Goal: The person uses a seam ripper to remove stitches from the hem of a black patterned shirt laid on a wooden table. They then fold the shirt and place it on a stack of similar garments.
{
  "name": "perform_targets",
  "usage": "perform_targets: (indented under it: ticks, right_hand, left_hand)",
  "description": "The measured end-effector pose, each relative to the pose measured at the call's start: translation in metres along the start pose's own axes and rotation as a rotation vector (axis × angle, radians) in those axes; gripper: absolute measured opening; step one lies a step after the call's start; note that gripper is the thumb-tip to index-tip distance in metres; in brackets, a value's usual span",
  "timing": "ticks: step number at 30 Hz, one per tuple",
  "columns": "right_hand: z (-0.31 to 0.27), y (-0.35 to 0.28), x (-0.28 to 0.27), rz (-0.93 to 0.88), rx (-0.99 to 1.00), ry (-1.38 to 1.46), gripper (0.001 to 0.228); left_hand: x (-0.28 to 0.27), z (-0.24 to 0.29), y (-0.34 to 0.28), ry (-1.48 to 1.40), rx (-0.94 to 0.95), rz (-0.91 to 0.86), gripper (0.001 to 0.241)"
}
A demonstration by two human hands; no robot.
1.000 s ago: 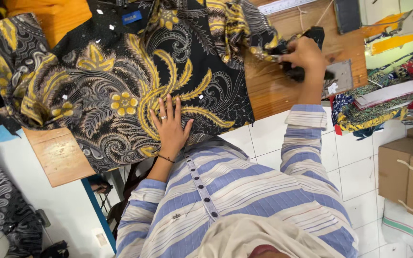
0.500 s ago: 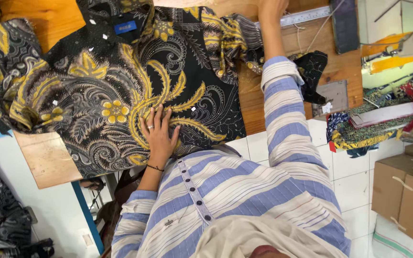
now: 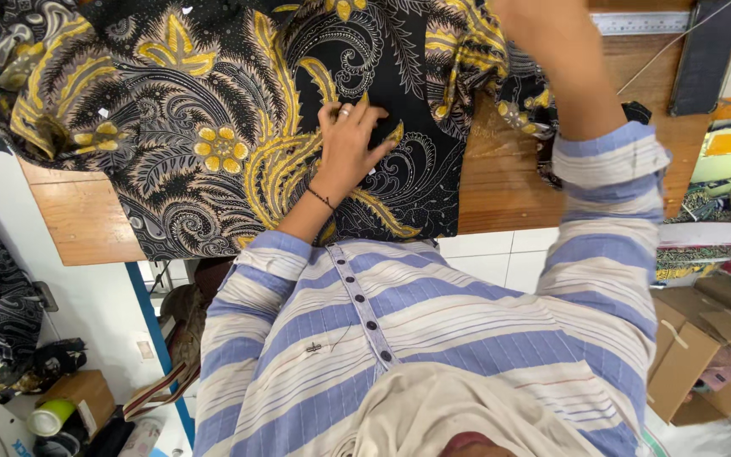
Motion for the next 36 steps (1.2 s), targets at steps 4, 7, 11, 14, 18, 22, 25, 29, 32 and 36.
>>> perform_targets:
  ticks: [4,7,11,14,18,22,25,29,32,36]
  right_hand:
    - [-0.030,-0.002,-0.001,-0.413,-0.048,-0.096,0.032]
    - [-0.041,0.000,0.013,-0.708,-0.048,-0.060,0.041]
    - [-0.045,0.005,0.030,-0.826,-0.103,-0.050,0.041]
    - [-0.047,0.009,0.041,-0.910,-0.114,-0.021,0.042]
    - [-0.049,0.016,0.051,-0.974,-0.123,-0.033,0.044]
    - [-0.050,0.022,0.059,-1.039,-0.127,-0.037,0.045]
    - [-0.050,0.023,0.063,-1.076,-0.105,-0.012,0.044]
    - [-0.049,0.024,0.067,-1.094,-0.115,-0.008,0.044]
    - [-0.048,0.024,0.069,-1.107,-0.118,-0.004,0.043]
    - [-0.046,0.025,0.073,-1.108,-0.136,0.038,0.043]
  left_hand:
    - [0.008,-0.006,0.011,-0.045,-0.058,-0.079,0.029]
    - [0.009,-0.010,0.009,-0.101,-0.046,-0.067,0.026]
    - [0.012,-0.013,0.003,-0.126,-0.041,-0.057,0.023]
    - [0.014,-0.015,0.002,-0.118,-0.043,-0.056,0.024]
    - [0.014,-0.017,0.002,-0.099,-0.044,-0.061,0.023]
    - [0.014,-0.018,0.001,-0.113,-0.056,-0.058,0.024]
    - [0.014,-0.018,0.000,-0.123,-0.045,-0.044,0.023]
    - [0.012,-0.018,0.001,-0.114,-0.049,-0.052,0.023]
    - [0.012,-0.016,0.002,-0.110,-0.049,-0.056,0.023]
    - [0.012,-0.016,0.001,-0.101,-0.041,-0.048,0.023]
Point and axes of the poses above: each hand's wrist, its own y-axis towards the middle knuckle, its own x-axis out of the palm, z = x × y, the point moved 1 cm from there along y, towards the middle knuckle, and after that the axes turned 13 degrees about -y, right-handed, at the moved point
